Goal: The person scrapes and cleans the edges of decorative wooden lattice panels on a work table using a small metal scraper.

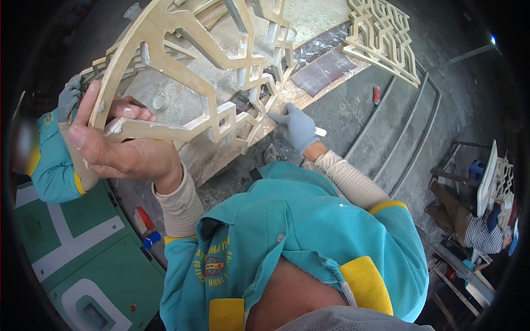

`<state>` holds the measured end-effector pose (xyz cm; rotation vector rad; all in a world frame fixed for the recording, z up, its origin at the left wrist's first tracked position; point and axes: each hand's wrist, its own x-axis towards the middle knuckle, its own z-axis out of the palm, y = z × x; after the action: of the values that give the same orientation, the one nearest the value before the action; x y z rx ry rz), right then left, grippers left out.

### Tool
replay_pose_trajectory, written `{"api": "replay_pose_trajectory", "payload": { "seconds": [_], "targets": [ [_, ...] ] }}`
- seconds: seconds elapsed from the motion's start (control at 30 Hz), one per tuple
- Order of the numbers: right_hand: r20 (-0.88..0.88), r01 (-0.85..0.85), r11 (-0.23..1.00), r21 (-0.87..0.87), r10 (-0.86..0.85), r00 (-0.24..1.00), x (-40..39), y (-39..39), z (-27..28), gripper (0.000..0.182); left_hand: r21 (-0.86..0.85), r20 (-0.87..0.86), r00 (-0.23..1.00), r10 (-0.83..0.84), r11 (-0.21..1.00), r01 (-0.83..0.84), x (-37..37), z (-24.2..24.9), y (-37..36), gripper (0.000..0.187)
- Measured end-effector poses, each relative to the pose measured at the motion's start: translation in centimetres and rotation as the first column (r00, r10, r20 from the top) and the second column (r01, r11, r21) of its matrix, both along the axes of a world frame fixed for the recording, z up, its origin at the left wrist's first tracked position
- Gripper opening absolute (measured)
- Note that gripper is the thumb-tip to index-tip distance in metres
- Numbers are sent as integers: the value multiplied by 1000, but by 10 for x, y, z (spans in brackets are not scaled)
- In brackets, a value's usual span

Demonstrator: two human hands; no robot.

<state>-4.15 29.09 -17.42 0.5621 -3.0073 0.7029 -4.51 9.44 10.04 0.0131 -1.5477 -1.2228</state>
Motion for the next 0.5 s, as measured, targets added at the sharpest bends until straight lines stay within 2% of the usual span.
{"api": "replay_pose_trajectory", "payload": {
  "seconds": [0.07, 0.13, 0.27, 0.33, 0.47, 0.5],
  "targets": [
    [41, 5, 998, -66, -2, 999, -7, 4, -2, 47, 5, 5, 1000, -5, 1000, 5, -2, 0, -2, 68],
    [-69, 165, 984, -66, -170, 983, -21, 7, -1, 49, 11, 10, 1000, -15, 1000, 14, -2, 0, -2, 68],
    [-127, 184, 982, 37, -178, 976, -11, 1, 0, 46, 5, 20, 1000, -23, 1000, 23, -4, 1, -8, 68],
    [22, 17, 999, 48, -18, 1000, -1, 4, 6, 40, 11, 26, 999, -34, 999, 34, -4, 0, -13, 68],
    [43, 66, 998, 19, -66, 997, -13, 4, 10, 39, 25, 2, 998, -64, 998, 64, -5, -1, -11, 66],
    [-29, 139, 989, 52, -137, 990, -21, 4, 8, 41, 24, -9, 998, -60, 998, 60, -4, -1, -10, 66]
  ]
}}
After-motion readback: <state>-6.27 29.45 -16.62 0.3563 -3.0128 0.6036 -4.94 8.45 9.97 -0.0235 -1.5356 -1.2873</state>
